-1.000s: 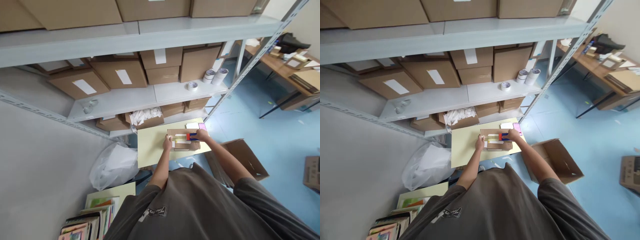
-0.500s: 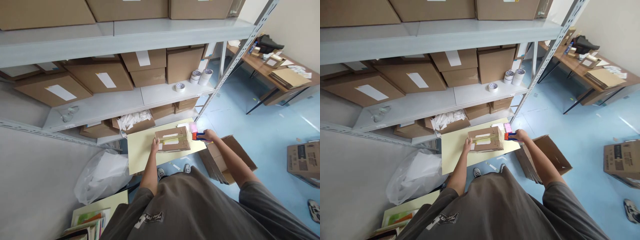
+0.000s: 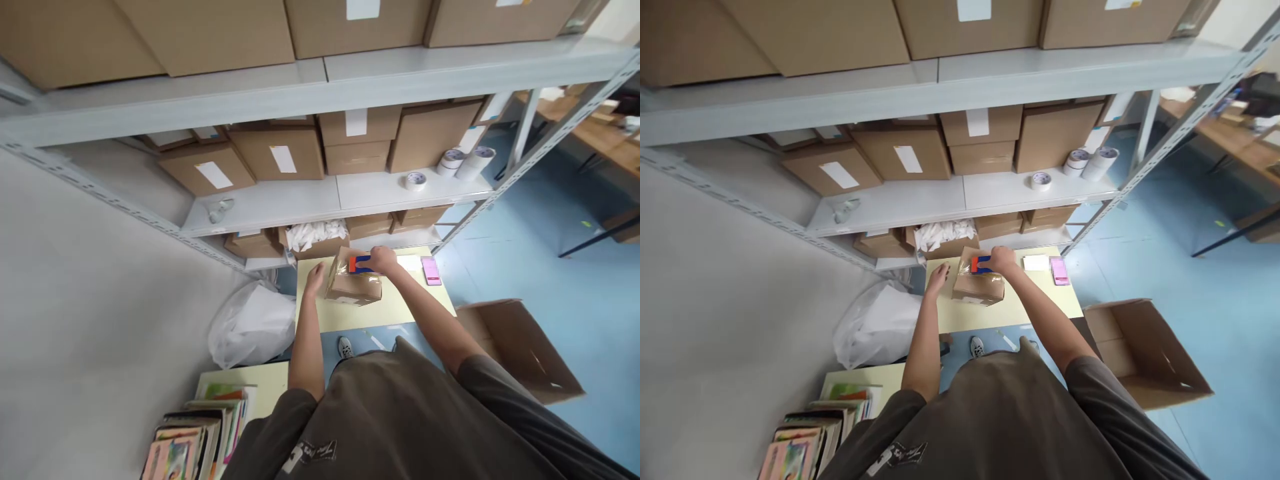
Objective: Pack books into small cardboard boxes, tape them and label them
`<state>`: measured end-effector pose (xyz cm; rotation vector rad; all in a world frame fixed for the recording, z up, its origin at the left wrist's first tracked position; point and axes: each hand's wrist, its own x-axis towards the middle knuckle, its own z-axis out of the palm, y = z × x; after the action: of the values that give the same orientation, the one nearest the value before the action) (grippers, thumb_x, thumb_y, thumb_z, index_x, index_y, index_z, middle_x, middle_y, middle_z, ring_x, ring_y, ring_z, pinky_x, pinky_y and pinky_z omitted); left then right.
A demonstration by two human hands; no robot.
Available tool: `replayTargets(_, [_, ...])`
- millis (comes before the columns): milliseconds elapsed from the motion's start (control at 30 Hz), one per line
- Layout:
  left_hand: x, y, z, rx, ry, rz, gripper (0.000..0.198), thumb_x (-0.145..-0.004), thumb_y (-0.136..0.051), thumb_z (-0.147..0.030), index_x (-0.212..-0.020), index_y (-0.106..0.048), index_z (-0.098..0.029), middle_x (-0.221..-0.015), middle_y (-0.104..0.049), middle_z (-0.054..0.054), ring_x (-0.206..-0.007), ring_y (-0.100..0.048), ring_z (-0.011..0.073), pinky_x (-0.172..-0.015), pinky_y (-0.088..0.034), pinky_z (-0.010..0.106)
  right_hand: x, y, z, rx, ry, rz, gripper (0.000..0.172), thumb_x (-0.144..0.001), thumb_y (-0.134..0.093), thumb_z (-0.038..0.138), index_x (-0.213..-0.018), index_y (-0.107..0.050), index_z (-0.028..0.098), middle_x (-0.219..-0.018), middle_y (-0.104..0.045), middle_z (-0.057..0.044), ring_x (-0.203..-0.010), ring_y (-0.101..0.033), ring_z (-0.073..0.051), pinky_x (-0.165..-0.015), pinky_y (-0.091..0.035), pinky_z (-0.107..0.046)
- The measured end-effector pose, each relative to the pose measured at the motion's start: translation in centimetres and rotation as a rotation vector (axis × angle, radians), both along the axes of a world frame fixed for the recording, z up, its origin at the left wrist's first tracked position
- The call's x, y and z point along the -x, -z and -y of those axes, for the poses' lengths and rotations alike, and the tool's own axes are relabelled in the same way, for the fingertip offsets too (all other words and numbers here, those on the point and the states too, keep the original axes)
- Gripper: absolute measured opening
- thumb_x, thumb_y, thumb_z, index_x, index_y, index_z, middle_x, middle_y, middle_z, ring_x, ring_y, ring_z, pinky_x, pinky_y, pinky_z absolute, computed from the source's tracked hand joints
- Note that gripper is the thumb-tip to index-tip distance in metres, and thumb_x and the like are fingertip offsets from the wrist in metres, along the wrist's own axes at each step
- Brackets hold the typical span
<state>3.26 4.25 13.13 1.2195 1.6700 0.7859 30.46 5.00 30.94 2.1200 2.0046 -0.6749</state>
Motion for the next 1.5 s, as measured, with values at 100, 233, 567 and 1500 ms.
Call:
replayTargets(100, [-0.7,-2.1,0.2,-0.027,0.136,0.075,0.057,-0.106,-0.052,-0.061,-0.142,-0.070,-0.020,-0.151,-0.068,0.016,-0.142,-0.062,0.0302,-0.120,-0.046,0.042,3.8,0.1,-0.4,0.001,-0.043,-0.004,0.070,-0.084,-0.079,0.071,-0.126,-0.076,0.015,-0.123,-0.078,-0.022,-0.114,-0.075,-0.034,-0.088,-0.055,-0.033])
replayTargets(233, [-2.6,-3.5,0.3,-0.015,0.142,0.012,0.059,-0.106,-0.051,-0.062,-0.142,-0.069,-0.020,-0.148,-0.069,0.016,-0.139,-0.063,0.0349,-0.120,-0.046,0.047,5.3,0.3,-0.7,-0.004,-0.087,0.010,0.072,-0.084,-0.081,0.069,-0.129,-0.075,0.013,-0.128,-0.076,-0.024,-0.121,-0.073,-0.035,-0.095,-0.055,-0.034])
replayTargets(567, [-10.9,-2.3,1.4,0.067,0.091,-0.144,0.051,-0.106,-0.052,-0.060,-0.133,-0.070,-0.020,-0.133,-0.076,0.018,-0.126,-0.069,0.0355,-0.110,-0.051,0.045,-12.3,1.9,0.7,0.022,-0.026,0.039,0.070,-0.079,-0.080,0.079,-0.103,-0.080,0.013,-0.100,-0.079,-0.021,-0.098,-0.074,-0.034,-0.079,-0.053,-0.036])
replayTargets(1500, [-12.9,-2.3,1.4,0.041,0.054,-0.248,0.045,-0.111,-0.042,-0.052,-0.132,-0.068,-0.022,-0.136,-0.075,0.014,-0.132,-0.066,0.0307,-0.112,-0.050,0.038,-18.8,18.8,11.2,0.081,0.526,-0.337,0.049,-0.094,-0.064,0.048,-0.127,-0.073,0.013,-0.110,-0.078,-0.020,-0.112,-0.076,-0.037,-0.096,-0.058,-0.048])
